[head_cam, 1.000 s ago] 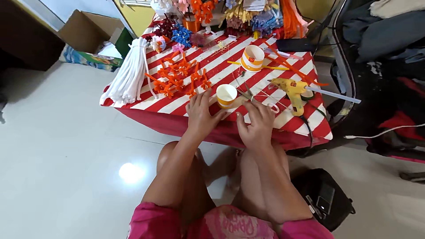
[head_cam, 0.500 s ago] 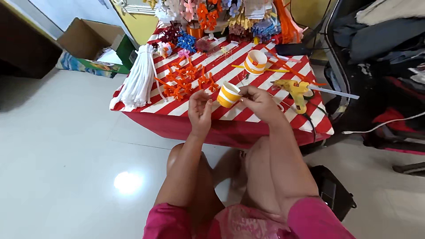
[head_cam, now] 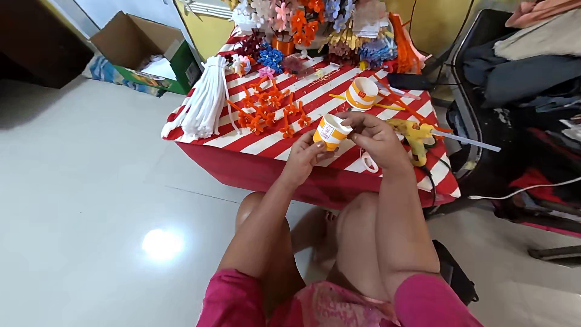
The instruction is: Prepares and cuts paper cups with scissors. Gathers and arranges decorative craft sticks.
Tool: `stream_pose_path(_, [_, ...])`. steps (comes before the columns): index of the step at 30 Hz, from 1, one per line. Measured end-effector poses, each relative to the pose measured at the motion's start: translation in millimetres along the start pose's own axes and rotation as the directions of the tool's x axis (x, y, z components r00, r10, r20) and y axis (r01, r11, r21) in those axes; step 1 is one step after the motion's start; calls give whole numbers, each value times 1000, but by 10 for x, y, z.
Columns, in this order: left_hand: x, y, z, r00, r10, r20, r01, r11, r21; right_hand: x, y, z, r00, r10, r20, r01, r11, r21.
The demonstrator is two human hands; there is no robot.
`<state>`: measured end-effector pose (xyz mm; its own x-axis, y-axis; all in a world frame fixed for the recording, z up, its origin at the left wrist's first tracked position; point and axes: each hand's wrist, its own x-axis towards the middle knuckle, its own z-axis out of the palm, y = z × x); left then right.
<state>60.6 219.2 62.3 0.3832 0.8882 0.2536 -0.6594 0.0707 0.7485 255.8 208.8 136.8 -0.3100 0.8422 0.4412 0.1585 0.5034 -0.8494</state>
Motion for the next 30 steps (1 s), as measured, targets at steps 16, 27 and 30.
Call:
stream_pose_path(16, [11,-28,134,993,68,100,-98,938,331,-235,-14,-34,999,43,-29,-45,997,-61])
stream_pose_path(27, [70,-269,259,953,296,61,-266,723,638,-601,-20,-11,795,425,-434,-603,472,-643])
stream_pose_path(30, [72,-270,310,977,205,53,-205,850,485,-614,38,-23,800,330,-501,-600,481,-640])
